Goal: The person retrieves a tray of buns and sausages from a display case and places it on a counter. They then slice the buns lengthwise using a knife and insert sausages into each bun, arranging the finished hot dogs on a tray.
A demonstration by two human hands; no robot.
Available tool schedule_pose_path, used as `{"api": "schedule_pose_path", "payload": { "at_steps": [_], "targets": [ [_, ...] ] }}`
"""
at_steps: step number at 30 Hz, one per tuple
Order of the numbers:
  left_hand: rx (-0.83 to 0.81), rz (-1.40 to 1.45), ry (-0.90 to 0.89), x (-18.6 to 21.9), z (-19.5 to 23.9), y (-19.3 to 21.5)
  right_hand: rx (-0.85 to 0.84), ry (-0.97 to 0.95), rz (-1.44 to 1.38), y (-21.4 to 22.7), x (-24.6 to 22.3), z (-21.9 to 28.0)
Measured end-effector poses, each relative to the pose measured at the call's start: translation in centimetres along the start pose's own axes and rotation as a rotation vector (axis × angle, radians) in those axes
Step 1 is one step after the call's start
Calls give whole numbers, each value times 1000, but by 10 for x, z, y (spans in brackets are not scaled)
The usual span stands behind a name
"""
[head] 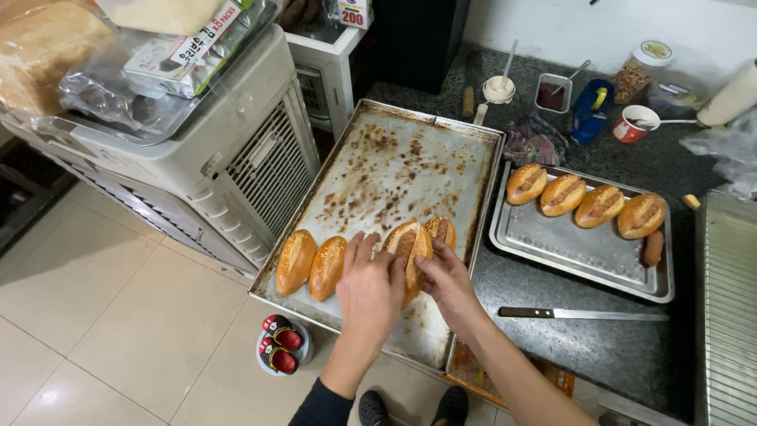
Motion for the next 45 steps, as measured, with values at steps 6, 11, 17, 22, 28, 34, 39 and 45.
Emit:
{"api": "schedule_pose_path", "payload": {
  "at_steps": [6, 11, 17, 22, 28, 34, 39, 45],
  "targets": [
    [90, 370, 238, -55, 9, -7, -42, -94, -68, -1, 9, -5],
    [-253, 775, 605, -92, 65, -69, 9, -197, -28, 7, 32, -10],
    [-306, 766, 553, -122, 86, -114, 140, -433, 294, 31, 79, -14],
    [-311, 539, 358, -128, 76, -119, 130, -310, 117, 26, 84, -32],
    [-295, 269, 68, -96, 66, -101, 163, -147, 240, 30, 49, -22],
    [-358, 232, 123, -102, 27, -133, 291, -33, 195, 72, -4, 14],
    [-426, 190, 145, -98, 2, -151, 414, 10, 46, 119, -16, 48],
    [-339, 32, 41, -49, -11, -123, 497, 109, -105, 195, -38, 89]
  ]
}}
Point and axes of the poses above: each hand's wrist, its own z-axis away from the middle knuckle, its own y-axis out of the back of the hand, x = y × z, the point moved 9 cm from there along -z, towards the middle knuckle, and after that the axes turned 13 degrees about -y, right-handed, at the moved point
